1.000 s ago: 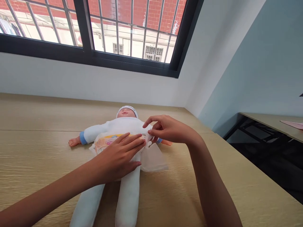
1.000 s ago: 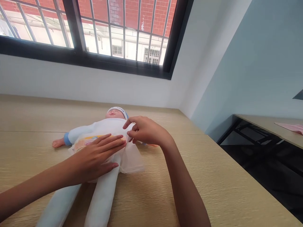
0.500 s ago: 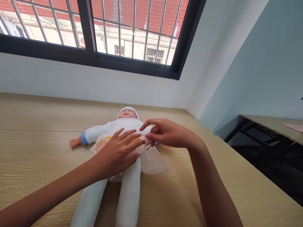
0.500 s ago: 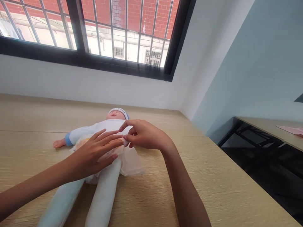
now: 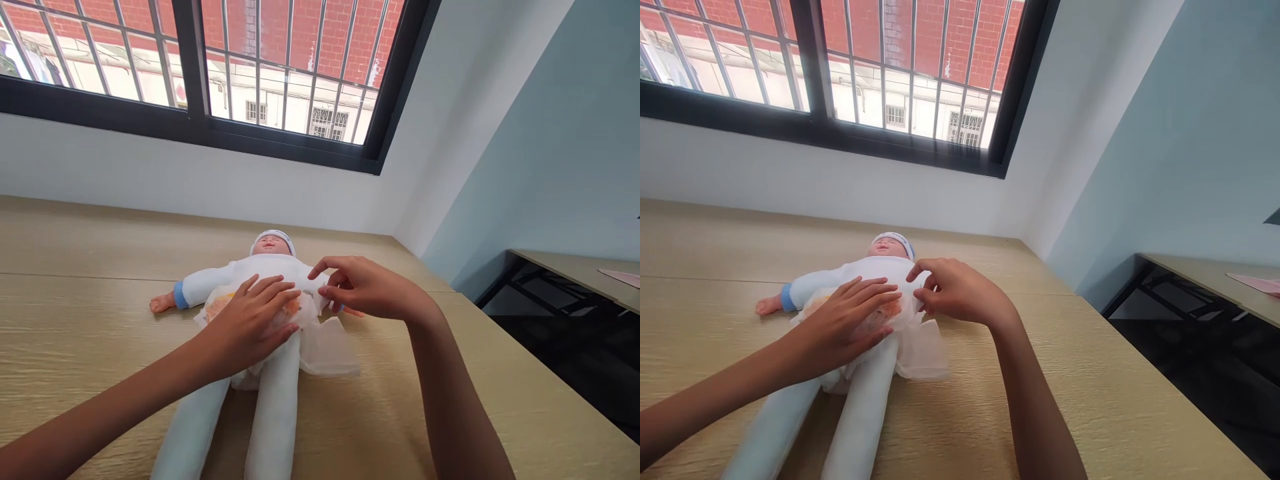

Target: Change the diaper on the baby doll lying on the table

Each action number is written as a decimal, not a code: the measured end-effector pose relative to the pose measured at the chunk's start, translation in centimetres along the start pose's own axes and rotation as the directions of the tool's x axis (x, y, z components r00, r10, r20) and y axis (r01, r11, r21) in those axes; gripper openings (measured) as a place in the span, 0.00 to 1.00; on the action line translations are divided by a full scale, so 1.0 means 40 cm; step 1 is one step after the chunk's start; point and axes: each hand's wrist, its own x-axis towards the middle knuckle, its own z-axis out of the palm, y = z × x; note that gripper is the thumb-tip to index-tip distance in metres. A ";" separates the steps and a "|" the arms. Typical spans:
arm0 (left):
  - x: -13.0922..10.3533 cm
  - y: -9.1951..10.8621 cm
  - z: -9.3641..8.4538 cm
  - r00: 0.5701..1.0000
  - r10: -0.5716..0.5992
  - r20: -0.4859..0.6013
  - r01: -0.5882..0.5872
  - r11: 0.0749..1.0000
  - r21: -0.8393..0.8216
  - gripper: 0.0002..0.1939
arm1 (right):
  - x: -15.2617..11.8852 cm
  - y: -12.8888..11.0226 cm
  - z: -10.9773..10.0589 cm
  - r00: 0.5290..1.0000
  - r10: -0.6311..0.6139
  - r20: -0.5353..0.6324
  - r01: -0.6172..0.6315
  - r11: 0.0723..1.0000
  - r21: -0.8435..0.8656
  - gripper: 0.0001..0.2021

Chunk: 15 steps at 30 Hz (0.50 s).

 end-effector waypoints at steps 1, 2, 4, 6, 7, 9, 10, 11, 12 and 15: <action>-0.001 0.005 -0.005 1.000 0.013 -0.015 -0.013 1.000 -0.001 0.19 | 0.000 0.001 -0.001 0.999 0.019 -0.027 -0.020 0.999 -0.025 0.09; -0.002 0.012 -0.009 0.999 0.036 -0.022 -0.036 0.999 -0.001 0.20 | 0.001 0.002 -0.001 0.998 0.034 -0.049 -0.036 0.998 -0.046 0.09; -0.005 0.029 -0.012 0.994 0.104 -0.015 -0.104 0.995 0.000 0.21 | 0.003 0.001 0.002 0.997 0.047 -0.068 -0.051 0.997 -0.058 0.09; -0.008 0.044 -0.004 0.987 0.159 0.013 -0.159 0.987 0.008 0.24 | 0.005 -0.006 0.008 0.998 0.030 -0.053 -0.032 0.999 -0.037 0.09; -0.009 0.050 0.003 0.984 0.174 0.029 -0.174 0.985 0.014 0.25 | 0.006 -0.012 0.012 0.999 0.012 -0.041 -0.012 1.000 -0.024 0.10; -0.010 0.056 0.021 0.981 0.185 0.064 -0.187 0.982 0.026 0.26 | 0.010 -0.022 0.022 0.999 -0.030 -0.034 0.029 0.999 -0.019 0.10; -0.011 0.057 0.029 0.978 0.191 0.083 -0.194 0.981 0.030 0.25 | 0.012 -0.027 0.028 0.998 -0.046 -0.042 0.045 0.999 -0.029 0.10; -0.013 0.058 0.035 0.975 0.197 0.098 -0.201 0.979 0.036 0.25 | 0.015 -0.030 0.032 0.997 -0.057 -0.055 0.054 0.997 -0.046 0.10; -0.015 0.061 0.039 0.973 0.201 0.111 -0.208 0.977 0.046 0.25 | 0.018 -0.031 0.037 0.996 -0.061 -0.070 0.057 0.996 -0.066 0.09; -0.025 0.082 0.034 0.973 0.197 0.121 -0.208 0.974 0.093 0.28 | 0.029 -0.026 0.045 0.993 -0.044 -0.111 0.030 0.992 -0.122 0.09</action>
